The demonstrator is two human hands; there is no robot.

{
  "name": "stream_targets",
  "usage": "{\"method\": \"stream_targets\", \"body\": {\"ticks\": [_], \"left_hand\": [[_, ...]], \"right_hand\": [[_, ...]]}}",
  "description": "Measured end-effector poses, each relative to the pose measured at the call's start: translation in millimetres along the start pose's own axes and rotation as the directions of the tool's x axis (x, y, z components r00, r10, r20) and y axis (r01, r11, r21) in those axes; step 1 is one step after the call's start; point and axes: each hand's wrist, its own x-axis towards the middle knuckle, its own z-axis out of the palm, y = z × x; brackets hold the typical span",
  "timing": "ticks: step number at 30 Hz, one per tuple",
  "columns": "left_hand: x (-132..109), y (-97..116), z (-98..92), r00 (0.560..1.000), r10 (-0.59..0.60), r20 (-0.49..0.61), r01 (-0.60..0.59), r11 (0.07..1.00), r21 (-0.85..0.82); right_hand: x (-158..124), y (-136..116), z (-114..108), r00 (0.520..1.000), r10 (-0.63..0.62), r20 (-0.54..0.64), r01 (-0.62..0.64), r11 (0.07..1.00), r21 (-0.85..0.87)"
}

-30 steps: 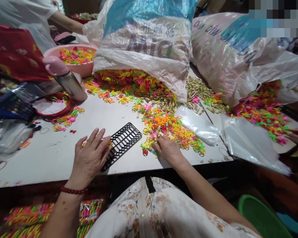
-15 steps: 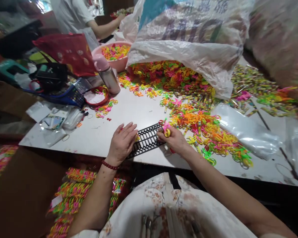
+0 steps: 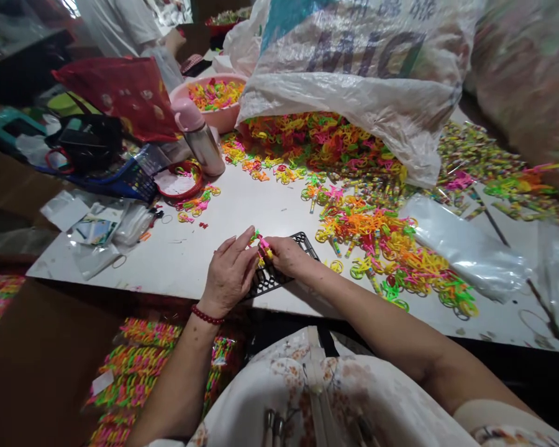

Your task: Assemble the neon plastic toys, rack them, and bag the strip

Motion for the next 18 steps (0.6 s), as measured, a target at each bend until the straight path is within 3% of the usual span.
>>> {"method": "stream_targets", "body": {"ticks": [3,6,10,13,15,18], "left_hand": [[1.7,1.7,-3.1,0.999,-0.001,0.044,0.0,1.0,0.028],[4.4,3.5,-4.9,0.99,0.044,0.136,-0.058,0.993,0.098],[6.2,5.9,-1.0,0.989,0.064,0.133,-0.085,0.985,0.153],[6.4,9.3,1.7,0.993,0.047,0.111,-0.065,0.983,0.17],[7.1,11.7,1.9,0.993,0.034,0.114,-0.054,0.982,0.182],[9.6,13.2,0.5,0.99,0.037,0.136,-0.063,0.978,0.197]], "right_hand": [[3.0,-0.3,4.4,0.997,-0.056,0.046,0.061,0.991,-0.118],[3.7,-2.4,7.4,0.998,-0.036,0.057,0.046,0.983,-0.177],[-18.0,-2.8,-12.1,0.999,-0.037,-0.023,0.032,0.982,-0.188],[-55.6,2.4,-42.8,0.973,0.099,-0.209,-0.168,0.922,-0.347],[-79.7,9.9,-62.2,0.921,0.231,-0.313,-0.365,0.791,-0.491],[-100.0,23.5,-78.5,0.874,0.34,-0.348,-0.487,0.62,-0.615]]}}
